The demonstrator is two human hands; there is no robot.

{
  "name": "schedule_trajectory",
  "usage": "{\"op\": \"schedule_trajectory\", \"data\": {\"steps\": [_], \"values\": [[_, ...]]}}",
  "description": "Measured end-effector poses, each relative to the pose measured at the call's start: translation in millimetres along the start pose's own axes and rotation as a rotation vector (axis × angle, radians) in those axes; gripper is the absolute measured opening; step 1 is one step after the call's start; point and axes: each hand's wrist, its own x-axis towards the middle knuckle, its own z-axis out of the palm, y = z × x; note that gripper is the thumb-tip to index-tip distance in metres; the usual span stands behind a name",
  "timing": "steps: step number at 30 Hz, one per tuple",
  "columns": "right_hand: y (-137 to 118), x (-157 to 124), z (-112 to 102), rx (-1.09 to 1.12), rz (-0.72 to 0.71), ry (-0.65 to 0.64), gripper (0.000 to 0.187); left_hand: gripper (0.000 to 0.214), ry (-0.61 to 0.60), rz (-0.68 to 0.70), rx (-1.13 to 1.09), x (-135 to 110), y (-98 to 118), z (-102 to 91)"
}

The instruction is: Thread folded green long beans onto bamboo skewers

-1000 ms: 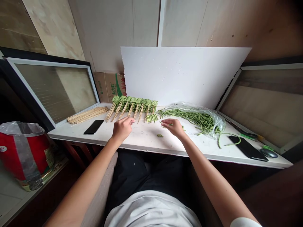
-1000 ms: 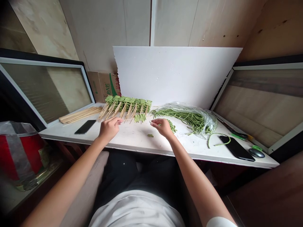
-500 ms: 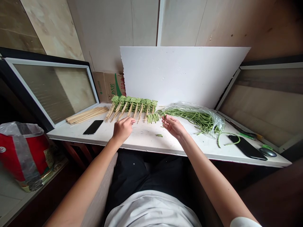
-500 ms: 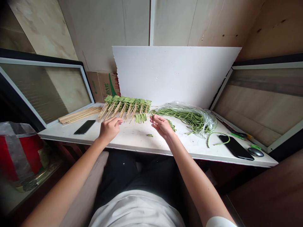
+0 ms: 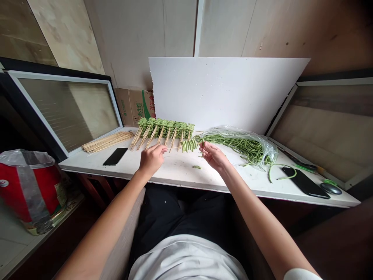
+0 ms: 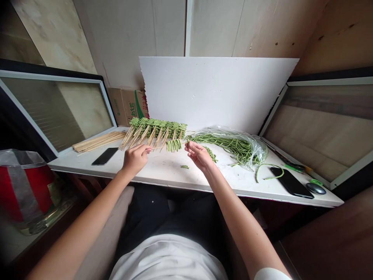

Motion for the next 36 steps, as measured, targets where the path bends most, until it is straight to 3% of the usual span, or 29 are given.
{"op": "schedule_trajectory", "data": {"steps": [10,24,36], "values": [[-5.3,-8.4,9.6,-0.103,-0.099,0.108,0.038,0.040,0.005,0.017,0.018,2.7,4.8,-2.3],[-5.6,-9.0,14.8,-0.023,-0.078,0.025,0.036,0.042,0.057,-0.001,-0.004,2.3,3.3,-4.1],[-2.0,-10.3,19.7,-0.067,-0.057,0.097,0.035,0.040,0.071,0.034,0.001,1.1,2.0,-4.3]]}}
